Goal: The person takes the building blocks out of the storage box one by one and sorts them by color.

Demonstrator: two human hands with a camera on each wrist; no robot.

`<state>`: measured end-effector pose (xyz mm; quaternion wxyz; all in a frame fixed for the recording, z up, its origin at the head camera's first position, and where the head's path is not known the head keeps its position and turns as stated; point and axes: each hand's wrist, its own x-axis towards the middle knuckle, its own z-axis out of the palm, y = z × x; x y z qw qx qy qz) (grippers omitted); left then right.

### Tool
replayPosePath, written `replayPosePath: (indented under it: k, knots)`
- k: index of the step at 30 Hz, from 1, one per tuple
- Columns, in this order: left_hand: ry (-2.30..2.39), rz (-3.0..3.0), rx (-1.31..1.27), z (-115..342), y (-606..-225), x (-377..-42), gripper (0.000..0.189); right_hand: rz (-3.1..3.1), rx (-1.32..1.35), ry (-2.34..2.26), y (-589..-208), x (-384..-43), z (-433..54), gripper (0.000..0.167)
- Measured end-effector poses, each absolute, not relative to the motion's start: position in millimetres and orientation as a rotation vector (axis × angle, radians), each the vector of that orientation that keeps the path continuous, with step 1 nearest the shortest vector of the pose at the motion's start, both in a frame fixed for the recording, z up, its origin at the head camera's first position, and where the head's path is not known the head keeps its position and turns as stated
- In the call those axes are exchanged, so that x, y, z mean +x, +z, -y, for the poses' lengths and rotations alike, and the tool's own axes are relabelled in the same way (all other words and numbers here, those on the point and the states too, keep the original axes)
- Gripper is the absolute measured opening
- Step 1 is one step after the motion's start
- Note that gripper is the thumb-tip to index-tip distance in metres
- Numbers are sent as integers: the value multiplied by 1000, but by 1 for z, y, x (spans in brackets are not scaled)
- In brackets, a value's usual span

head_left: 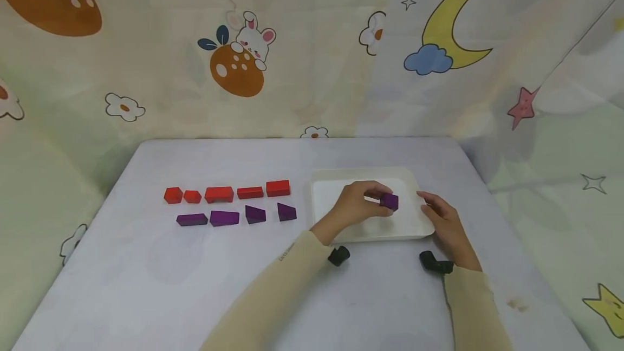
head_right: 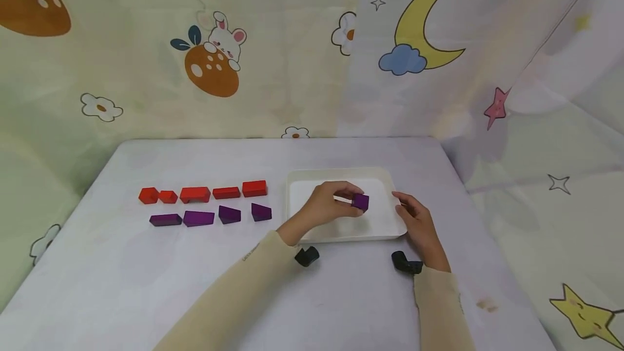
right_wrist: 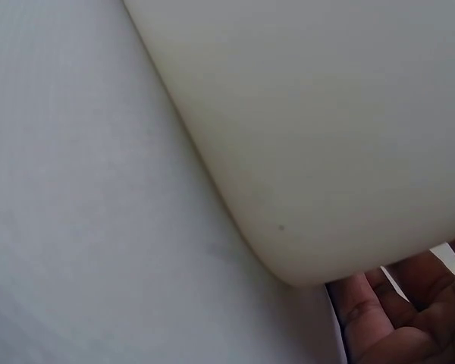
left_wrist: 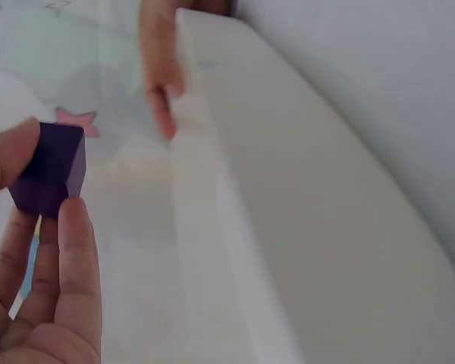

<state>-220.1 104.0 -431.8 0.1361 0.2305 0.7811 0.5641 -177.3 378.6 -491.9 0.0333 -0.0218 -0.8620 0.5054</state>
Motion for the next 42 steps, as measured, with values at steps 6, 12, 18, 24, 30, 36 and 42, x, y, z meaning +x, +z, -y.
replayPosePath:
  k: [6, 12, 18, 24, 30, 36, 42]
  knots:
    - [1742, -2066, 689, -35, -418, -217, 45, 2643, -75, 1504, -493, -176, -389, 45]
    - [1696, -2246, 548, 40, -411, -211, 48, 2622, -88, 1505, -495, -173, -397, 47]
    - [1569, -2539, 492, 132, -406, -197, 47, 2648, -150, 1499, -494, -170, -398, 48]
    - [1332, -2897, 419, 222, -411, -182, 46, 2677, -174, 1478, -491, -170, -398, 49]
    - [1163, -2988, 288, 282, -428, -182, 47, 2678, -189, 1469, -490, -171, -397, 48]
    - [1038, -2946, 121, 305, -441, -186, 48, 2653, -154, 1470, -493, -171, -394, 45]
    - [972, -2874, 25, 314, -451, -189, 45, 2629, -152, 1510, -495, -172, -392, 44]
